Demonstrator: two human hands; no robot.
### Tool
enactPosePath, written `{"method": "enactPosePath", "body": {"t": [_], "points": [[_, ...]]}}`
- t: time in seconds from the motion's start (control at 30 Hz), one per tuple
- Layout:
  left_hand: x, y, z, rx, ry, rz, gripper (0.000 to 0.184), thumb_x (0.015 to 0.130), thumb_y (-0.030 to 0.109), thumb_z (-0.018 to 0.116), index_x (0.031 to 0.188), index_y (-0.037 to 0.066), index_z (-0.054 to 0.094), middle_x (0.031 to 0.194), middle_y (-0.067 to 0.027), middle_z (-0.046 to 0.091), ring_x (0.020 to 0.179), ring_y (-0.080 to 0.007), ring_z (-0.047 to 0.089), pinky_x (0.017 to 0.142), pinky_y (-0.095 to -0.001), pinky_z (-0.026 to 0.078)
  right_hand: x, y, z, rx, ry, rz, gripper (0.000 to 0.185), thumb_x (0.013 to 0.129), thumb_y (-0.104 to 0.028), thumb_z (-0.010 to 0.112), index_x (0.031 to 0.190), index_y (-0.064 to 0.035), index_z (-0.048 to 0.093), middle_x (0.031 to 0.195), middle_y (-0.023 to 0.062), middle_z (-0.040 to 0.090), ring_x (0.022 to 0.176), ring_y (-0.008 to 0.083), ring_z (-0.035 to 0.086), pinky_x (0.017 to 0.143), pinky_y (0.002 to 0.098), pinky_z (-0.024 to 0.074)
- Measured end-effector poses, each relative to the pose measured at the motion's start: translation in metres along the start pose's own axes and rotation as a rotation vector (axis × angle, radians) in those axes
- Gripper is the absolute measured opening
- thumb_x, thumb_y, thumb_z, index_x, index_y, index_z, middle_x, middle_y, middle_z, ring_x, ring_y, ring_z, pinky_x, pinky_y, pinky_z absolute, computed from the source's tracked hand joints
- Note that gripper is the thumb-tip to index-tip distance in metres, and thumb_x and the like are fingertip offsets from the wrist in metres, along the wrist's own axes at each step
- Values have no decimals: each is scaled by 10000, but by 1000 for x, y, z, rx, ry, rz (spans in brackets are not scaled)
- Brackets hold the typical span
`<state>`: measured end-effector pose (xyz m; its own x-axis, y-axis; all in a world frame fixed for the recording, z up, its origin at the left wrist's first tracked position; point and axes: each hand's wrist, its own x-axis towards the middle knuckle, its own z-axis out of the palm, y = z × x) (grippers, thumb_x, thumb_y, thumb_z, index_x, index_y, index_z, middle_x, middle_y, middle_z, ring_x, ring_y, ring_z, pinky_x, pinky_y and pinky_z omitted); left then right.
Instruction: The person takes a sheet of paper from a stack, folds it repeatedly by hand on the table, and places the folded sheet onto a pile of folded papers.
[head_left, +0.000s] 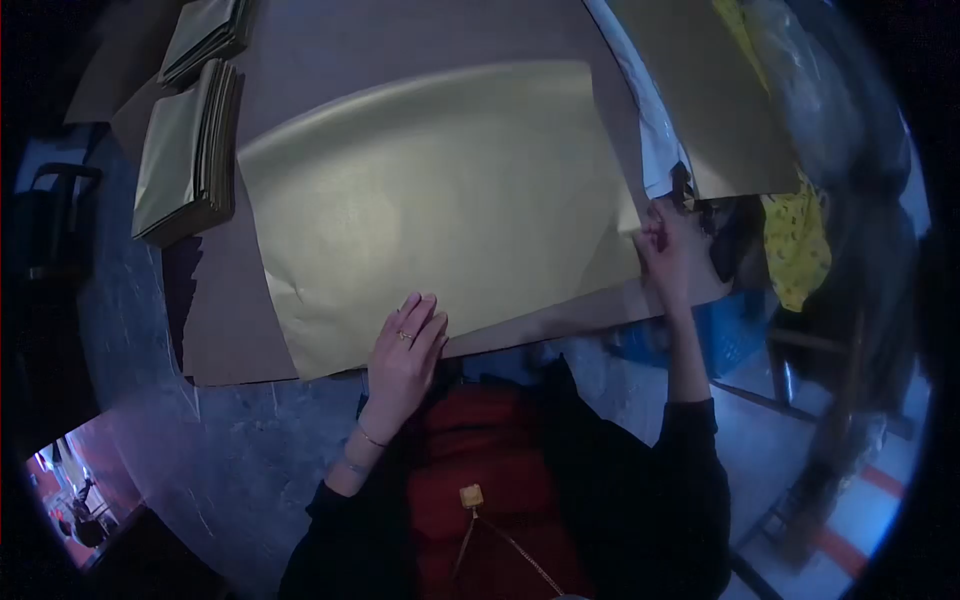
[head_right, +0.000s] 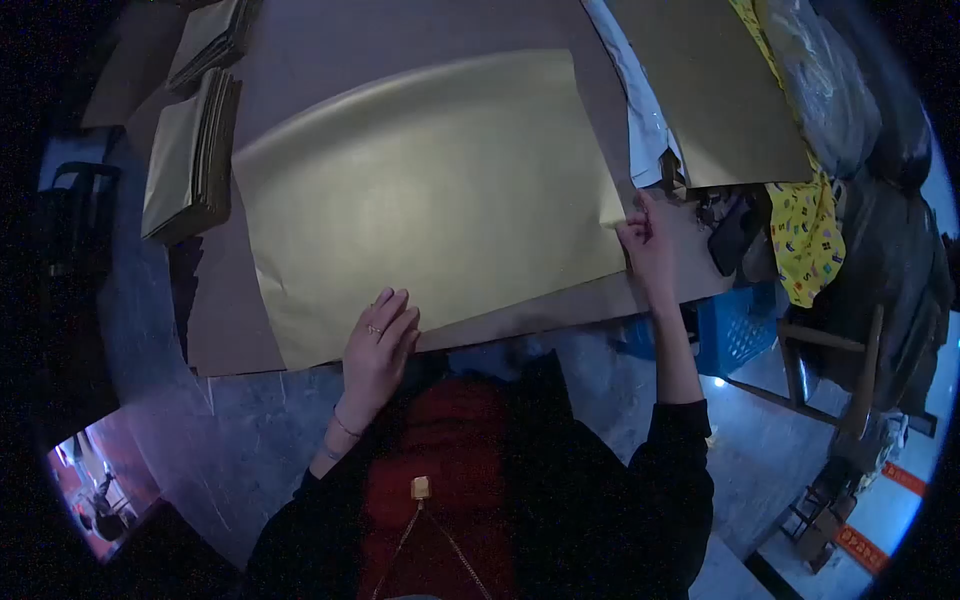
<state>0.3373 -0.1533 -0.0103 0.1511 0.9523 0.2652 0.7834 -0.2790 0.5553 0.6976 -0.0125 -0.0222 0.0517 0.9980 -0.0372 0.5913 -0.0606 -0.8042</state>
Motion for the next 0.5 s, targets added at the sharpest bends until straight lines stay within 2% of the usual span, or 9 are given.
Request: {"method": "enactPosePath", "body": {"t": [0.07,0.1,0.23,0.33,0.4,0.47,0.5], "points": [[-4,-3,4,-6,3,-12,263,778,63,676,1035,53,622,1189,-109,576,1144,-314,529,930,-444,441,0,5,0,7,27,10,525,860,-63,586,1355,-42,411,886,29,581,770,90,538,721,238,458],[-3,-3,4,-11,3,-1,263,778,63,676,1035,53,622,1189,-109,576,1144,-314,529,930,-444,441,2,16,2,120,46,-66,480,890,-78,556,1348,-41,418,904,30,581,775,89,533,725,240,456],[-4,-3,3,5,-6,7,250,787,63,674,1032,48,621,1203,-109,568,1150,-313,525,928,-444,443,-1,24,0,142,132,-98,415,920,-101,525,1318,-23,440,908,25,578,789,89,530,729,242,453],[-3,-2,2,21,-6,13,242,790,63,670,1026,44,620,1204,-110,564,1151,-315,523,924,-445,443,-13,6,-1,148,207,6,339,942,-125,498,1262,-14,480,921,39,587,831,118,545,749,263,455],[-3,-1,2,26,-4,4,239,791,63,668,1024,42,619,1203,-110,562,1151,-316,522,923,-447,443,-28,-17,6,-167,292,-338,284,925,-104,517,1196,-19,520,970,86,604,889,200,576,776,302,460],[-3,-3,4,-2,28,12,242,785,62,668,1021,43,618,1197,-113,564,1148,-315,524,923,-448,441,-44,-24,28,-328,231,-590,272,879,-74,560,1149,-44,553,1038,132,602,937,288,579,805,350,460],[-3,-3,3,-28,21,1,253,777,64,667,1024,47,617,1195,-118,563,1143,-311,527,929,-447,437,-53,-32,41,-287,80,-678,306,847,-78,592,1150,-58,552,1091,128,593,980,295,572,843,364,449]]}}
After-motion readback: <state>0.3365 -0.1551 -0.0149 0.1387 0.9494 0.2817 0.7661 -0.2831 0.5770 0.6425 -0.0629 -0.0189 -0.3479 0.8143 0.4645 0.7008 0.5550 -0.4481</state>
